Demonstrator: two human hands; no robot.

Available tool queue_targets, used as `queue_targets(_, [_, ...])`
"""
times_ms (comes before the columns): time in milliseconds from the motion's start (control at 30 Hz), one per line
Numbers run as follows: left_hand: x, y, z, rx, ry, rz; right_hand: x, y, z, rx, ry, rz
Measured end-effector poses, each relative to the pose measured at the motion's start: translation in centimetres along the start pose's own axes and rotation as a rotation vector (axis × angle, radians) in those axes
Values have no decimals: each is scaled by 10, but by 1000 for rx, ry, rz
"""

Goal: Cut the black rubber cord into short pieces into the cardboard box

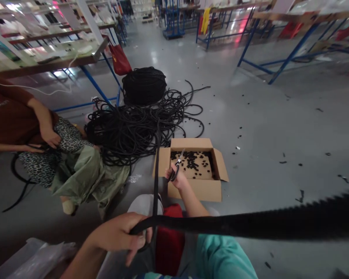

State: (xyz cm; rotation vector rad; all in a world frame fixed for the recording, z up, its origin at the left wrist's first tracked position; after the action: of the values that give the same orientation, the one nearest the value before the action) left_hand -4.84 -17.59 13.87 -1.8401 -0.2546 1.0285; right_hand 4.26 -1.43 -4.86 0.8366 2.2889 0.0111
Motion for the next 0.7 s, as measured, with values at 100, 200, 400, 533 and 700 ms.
queue_targets(100, [29, 10, -12, -315, 26, -4, 2, -24, 0, -71, -7, -118])
queue_targets(200, [50, 20, -25, -544, 114, -58, 0, -35, -1, -91, -30, -190])
queue_targets(400, [70, 44, -40, -881, 182, -110, -26, 4, 7, 124, 140, -141])
queue_targets(533, [65, 50, -29, -1076, 27, -252, -89, 64, 45, 277, 139, 111])
queue_targets(700, [66, 44, -9, -1180, -165, -269, -222, 89, 117, -66, 21, 212])
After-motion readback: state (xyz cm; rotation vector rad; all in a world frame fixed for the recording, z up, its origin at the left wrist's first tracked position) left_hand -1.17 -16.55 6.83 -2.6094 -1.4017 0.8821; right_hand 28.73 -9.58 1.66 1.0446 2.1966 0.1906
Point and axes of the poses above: each hand's wrist, its own x-axis towards the middle knuckle, its own z-axis out of the back of the hand, y = z × x, the point moved 2 cm from there along x, towards the middle knuckle, and after that the axes turned 5 degrees about x, right-handed, at the moved point
